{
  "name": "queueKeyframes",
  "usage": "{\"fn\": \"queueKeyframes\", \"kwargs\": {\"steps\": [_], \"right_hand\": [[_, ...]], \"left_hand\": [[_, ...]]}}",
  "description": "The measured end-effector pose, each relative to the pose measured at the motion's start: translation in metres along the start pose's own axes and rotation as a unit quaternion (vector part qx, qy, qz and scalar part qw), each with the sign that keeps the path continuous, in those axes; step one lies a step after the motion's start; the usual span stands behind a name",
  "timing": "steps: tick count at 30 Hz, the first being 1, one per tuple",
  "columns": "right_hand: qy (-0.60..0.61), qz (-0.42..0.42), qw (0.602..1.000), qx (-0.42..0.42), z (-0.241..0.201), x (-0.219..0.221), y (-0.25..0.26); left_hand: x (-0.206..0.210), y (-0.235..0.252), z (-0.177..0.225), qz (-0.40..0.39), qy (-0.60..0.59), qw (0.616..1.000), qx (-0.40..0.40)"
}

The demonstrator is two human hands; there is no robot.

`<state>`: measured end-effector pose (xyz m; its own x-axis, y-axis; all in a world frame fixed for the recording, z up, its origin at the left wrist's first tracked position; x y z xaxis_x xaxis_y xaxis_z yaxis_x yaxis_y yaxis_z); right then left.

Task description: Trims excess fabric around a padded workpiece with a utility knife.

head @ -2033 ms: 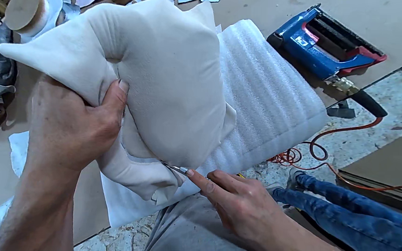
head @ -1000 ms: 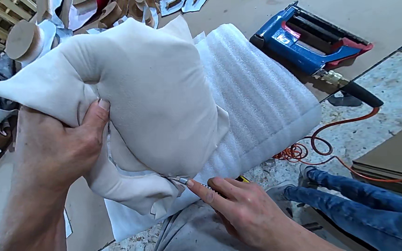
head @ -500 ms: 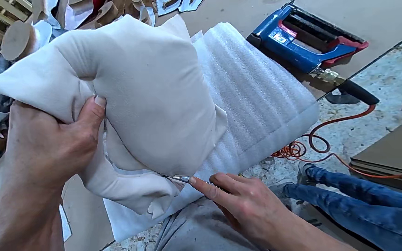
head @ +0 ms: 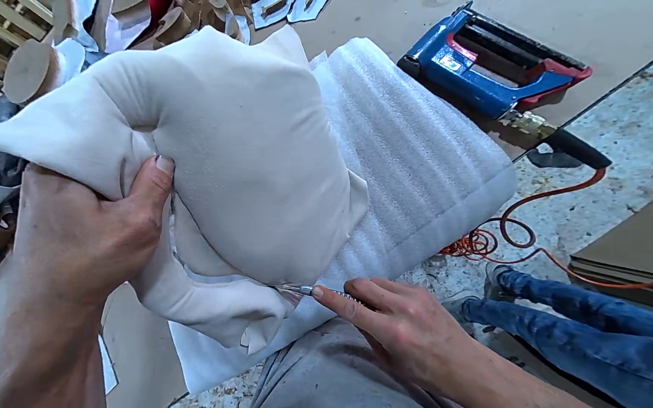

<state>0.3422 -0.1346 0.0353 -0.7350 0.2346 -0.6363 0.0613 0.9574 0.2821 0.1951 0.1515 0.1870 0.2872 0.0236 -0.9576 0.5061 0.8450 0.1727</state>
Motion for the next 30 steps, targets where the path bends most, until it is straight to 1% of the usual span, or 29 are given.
{"fn": "queueKeyframes", "kwargs": {"steps": [2, 8, 19, 30], "right_hand": [[-0.002, 0.006, 1.0, -0.003, 0.0, 0.002, 0.001], [-0.012, 0.01, 1.0, 0.001, -0.001, 0.001, -0.003], [0.005, -0.008, 1.0, 0.012, -0.01, -0.002, 0.001], [0.012, -0.03, 0.999, 0.012, -0.007, 0.001, 0.005]], "left_hand": [[0.0, 0.0, 0.0, -0.003, 0.004, 1.0, -0.007], [0.001, 0.001, 0.0, 0.001, -0.012, 1.0, 0.008], [0.001, -0.002, 0.007, 0.01, -0.014, 1.0, 0.014], [0.004, -0.005, 0.005, 0.014, -0.008, 1.0, 0.012]]}}
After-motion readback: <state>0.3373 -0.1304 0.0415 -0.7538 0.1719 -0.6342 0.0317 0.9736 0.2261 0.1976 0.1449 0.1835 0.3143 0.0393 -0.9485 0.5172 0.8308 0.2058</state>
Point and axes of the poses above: each hand's wrist, its own y-axis towards the middle knuckle, its own x-axis out of the palm, z = x × y, the point moved 1 cm from there along y, towards the middle knuckle, and after that the axes turned 8 degrees about y, right-handed, at the moved point
